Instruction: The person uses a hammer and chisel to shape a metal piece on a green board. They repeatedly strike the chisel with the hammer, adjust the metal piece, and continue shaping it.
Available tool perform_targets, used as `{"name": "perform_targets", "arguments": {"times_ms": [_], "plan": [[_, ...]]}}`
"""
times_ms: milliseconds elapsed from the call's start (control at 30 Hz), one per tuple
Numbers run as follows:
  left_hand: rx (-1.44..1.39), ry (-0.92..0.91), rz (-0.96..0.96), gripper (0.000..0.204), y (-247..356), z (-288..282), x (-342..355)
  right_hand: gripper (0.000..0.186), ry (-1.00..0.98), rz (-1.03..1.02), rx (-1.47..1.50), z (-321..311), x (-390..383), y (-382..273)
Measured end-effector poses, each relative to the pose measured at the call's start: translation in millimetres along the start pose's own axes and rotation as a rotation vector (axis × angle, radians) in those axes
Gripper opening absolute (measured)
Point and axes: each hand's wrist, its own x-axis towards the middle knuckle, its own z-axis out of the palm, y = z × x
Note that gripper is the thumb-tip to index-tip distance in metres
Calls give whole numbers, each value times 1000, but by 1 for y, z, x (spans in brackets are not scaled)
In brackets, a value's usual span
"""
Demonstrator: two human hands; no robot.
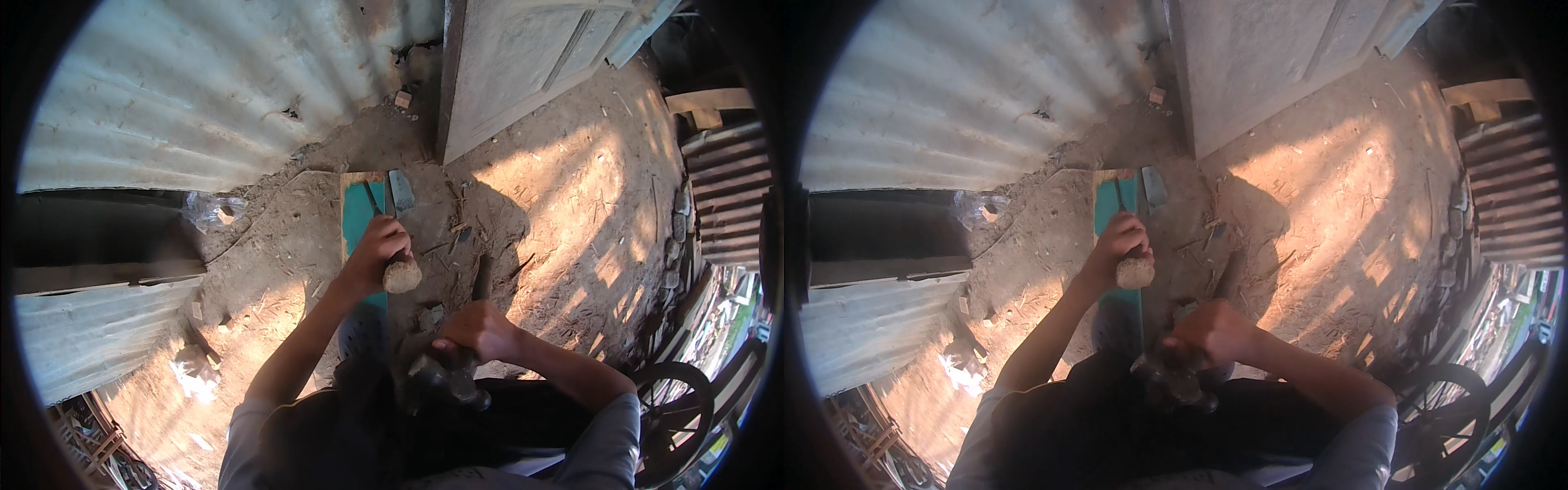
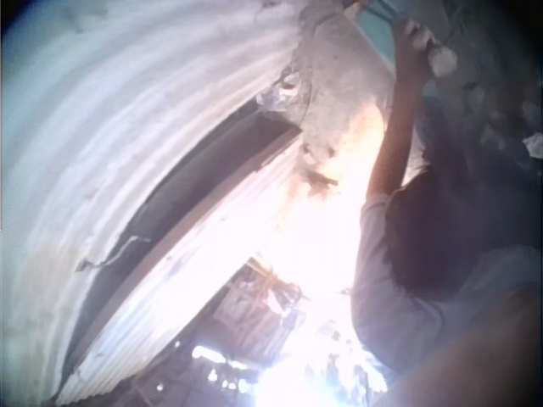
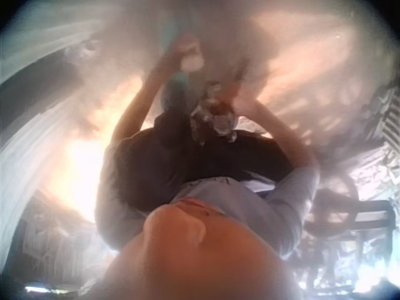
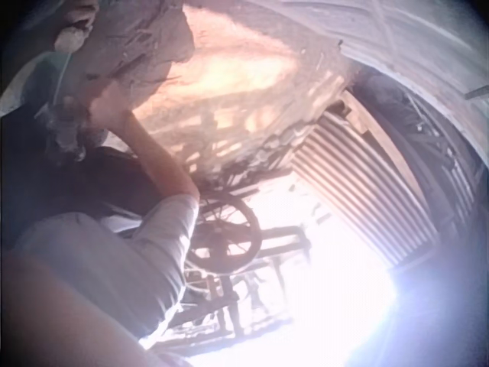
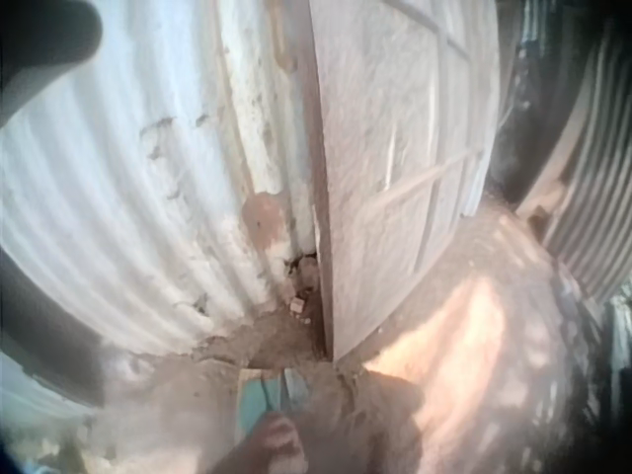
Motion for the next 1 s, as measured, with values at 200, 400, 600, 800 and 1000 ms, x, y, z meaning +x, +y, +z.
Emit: {"name": "perform_targets", "arguments": {"times_ms": [200,400,600,800,1000], "plan": [[-19,-13,-1,22,10,2,-8,36,-13,182,104,-9,3,5],[-23,-23,-5,21,11,-3,-1,26,-16,77,-128,-22,11,-13],[5,-29,30,22,6,3,-5,13,-36,399,-124,3,-3,-2],[21,-17,25,25,10,6,-4,15,-19,90,-61,9,-16,2],[41,-27,57,25,7,11,-8,17,34,-1,-67,6,-15,3]]}}
